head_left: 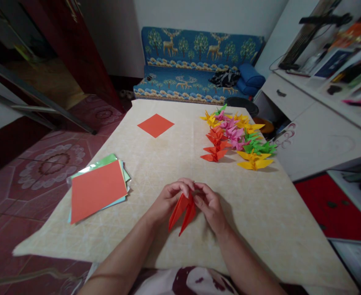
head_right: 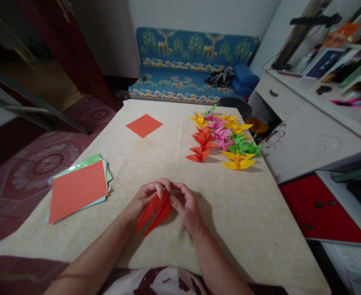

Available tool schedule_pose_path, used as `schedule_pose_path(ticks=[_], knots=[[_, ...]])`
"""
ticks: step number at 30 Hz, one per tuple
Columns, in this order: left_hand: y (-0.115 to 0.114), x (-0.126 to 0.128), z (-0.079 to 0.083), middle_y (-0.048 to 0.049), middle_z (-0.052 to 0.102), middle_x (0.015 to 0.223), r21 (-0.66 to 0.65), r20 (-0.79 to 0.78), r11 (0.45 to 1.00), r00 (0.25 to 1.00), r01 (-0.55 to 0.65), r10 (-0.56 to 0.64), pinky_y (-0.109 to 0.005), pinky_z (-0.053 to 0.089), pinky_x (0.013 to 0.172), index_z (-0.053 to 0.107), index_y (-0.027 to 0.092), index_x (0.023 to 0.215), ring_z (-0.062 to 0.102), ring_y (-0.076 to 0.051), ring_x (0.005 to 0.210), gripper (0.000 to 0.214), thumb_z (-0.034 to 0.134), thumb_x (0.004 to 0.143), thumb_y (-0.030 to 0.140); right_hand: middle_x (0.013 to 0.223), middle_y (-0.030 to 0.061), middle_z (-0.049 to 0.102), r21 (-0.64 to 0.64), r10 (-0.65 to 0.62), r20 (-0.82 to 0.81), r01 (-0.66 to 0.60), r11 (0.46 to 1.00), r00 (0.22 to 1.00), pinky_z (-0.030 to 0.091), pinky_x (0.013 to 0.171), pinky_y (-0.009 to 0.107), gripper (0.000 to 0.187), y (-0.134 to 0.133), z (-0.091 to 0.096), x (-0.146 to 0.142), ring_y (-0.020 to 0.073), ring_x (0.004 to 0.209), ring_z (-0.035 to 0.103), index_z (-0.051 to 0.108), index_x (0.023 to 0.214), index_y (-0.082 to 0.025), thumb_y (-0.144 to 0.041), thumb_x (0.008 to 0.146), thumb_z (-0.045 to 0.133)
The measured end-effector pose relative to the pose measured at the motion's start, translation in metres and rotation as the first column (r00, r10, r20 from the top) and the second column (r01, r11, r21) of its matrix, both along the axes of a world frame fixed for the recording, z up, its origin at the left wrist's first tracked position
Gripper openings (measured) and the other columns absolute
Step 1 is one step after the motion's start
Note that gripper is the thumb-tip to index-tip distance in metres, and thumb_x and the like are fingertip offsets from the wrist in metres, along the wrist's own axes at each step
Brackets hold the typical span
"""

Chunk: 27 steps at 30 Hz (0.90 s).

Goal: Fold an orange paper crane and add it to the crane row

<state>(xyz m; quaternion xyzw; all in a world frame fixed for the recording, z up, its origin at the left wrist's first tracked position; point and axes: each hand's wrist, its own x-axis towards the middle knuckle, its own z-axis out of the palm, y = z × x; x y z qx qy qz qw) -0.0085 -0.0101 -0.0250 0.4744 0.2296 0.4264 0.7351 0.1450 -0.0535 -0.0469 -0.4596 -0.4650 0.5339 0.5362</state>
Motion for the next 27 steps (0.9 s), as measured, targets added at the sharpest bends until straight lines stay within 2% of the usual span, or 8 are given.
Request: schedule_pose_path(ticks=[4,7,9,14,16,18,22,27], knots=[[0.000,0.002,0.003,-0.0107,0.059,0.105,-0.004,0.024,0.994,0.993,0.113,-0.113,-0.039,0.042,0.095,0.064,0.017,0.066,0.056,-0.025,0.105,0.024,0.068,0.077,0.038,0.096,0.0042,0.065,0.006,0.024,-0.020,-0.024,1.000,1.000,0.049,0.069,0.026,0.031,0.000,-0.001,0.002,0.0184,0.083,0.061,0.063,0.104,-0.023,-0.034,0.075,0.068],[0.003,-0.002,0.003,-0.0120,0.060,0.116,0.032,-0.048,0.990,0.990,0.137,-0.136,-0.040,0.038,0.100,0.071,0.018,0.076,0.052,-0.027,0.117,0.021,0.067,0.078,0.039,0.087,0.0036,0.065,0.063,-0.013,0.068,0.008,0.998,0.998,0.048,0.065,0.026,0.014,0.000,-0.004,0.004,0.0171,0.077,0.060,0.067,0.088,-0.021,-0.027,0.075,0.069],[0.006,-0.007,0.003,-0.0120,0.061,0.121,0.005,-0.101,0.998,0.993,0.070,-0.069,-0.039,0.038,0.101,0.072,0.020,0.091,0.052,-0.027,0.119,0.025,0.063,0.081,0.041,0.083,0.0027,0.063,0.176,-0.109,0.138,0.084,0.981,0.984,0.047,0.067,0.027,0.003,-0.001,-0.005,0.007,0.0172,0.077,0.059,0.067,0.078,-0.022,-0.021,0.075,0.067],[0.015,-0.027,-0.002,-0.0121,0.067,0.111,-0.032,-0.210,0.972,0.952,-0.233,0.221,-0.037,0.042,0.095,0.071,0.019,0.098,0.059,-0.025,0.106,0.030,0.056,0.085,0.042,0.083,0.0030,0.060,0.475,-0.444,0.347,0.254,0.843,0.826,0.048,0.070,0.031,0.016,-0.005,-0.003,0.023,0.0180,0.080,0.059,0.066,0.077,-0.024,-0.009,0.076,0.061],[0.017,-0.037,-0.005,-0.0110,0.069,0.105,0.021,-0.299,0.950,0.905,-0.311,0.302,-0.035,0.043,0.092,0.071,0.019,0.096,0.061,-0.024,0.100,0.027,0.060,0.083,0.040,0.086,0.0038,0.061,0.540,-0.471,0.489,0.169,0.825,0.734,0.049,0.071,0.032,0.020,-0.007,-0.003,0.031,0.0183,0.082,0.060,0.067,0.080,-0.024,-0.006,0.077,0.058],[0.017,-0.046,-0.009,-0.0100,0.070,0.100,0.077,-0.394,0.940,0.856,-0.332,0.334,-0.034,0.044,0.088,0.071,0.019,0.095,0.061,-0.024,0.097,0.025,0.063,0.080,0.038,0.088,0.0047,0.063,0.528,-0.403,0.646,0.001,0.849,0.648,0.050,0.073,0.033,0.026,-0.010,-0.003,0.039,0.0188,0.084,0.060,0.067,0.081,-0.024,-0.003,0.078,0.052],[0.011,-0.059,-0.017,-0.0092,0.069,0.092,0.259,-0.526,0.943,0.788,-0.210,0.320,-0.034,0.046,0.083,0.071,0.017,0.092,0.061,-0.023,0.092,0.021,0.061,0.083,0.033,0.096,0.0072,0.066,0.439,-0.294,0.812,-0.194,0.877,0.505,0.048,0.084,0.041,0.036,-0.013,0.000,0.049,0.0228,0.097,0.057,0.069,0.086,-0.022,0.003,0.075,0.044],[0.010,-0.058,-0.018,-0.0090,0.067,0.095,0.514,-0.550,0.857,0.760,-0.019,0.346,-0.032,0.048,0.080,0.069,0.018,0.098,0.061,-0.018,0.090,0.021,0.051,0.088,0.020,0.096,0.0069,0.063,0.457,-0.318,0.751,-0.109,0.883,0.579,0.049,0.083,0.037,0.036,-0.008,0.005,0.037,0.0196,0.094,0.057,0.066,0.093,-0.020,0.002,0.077,0.043]])
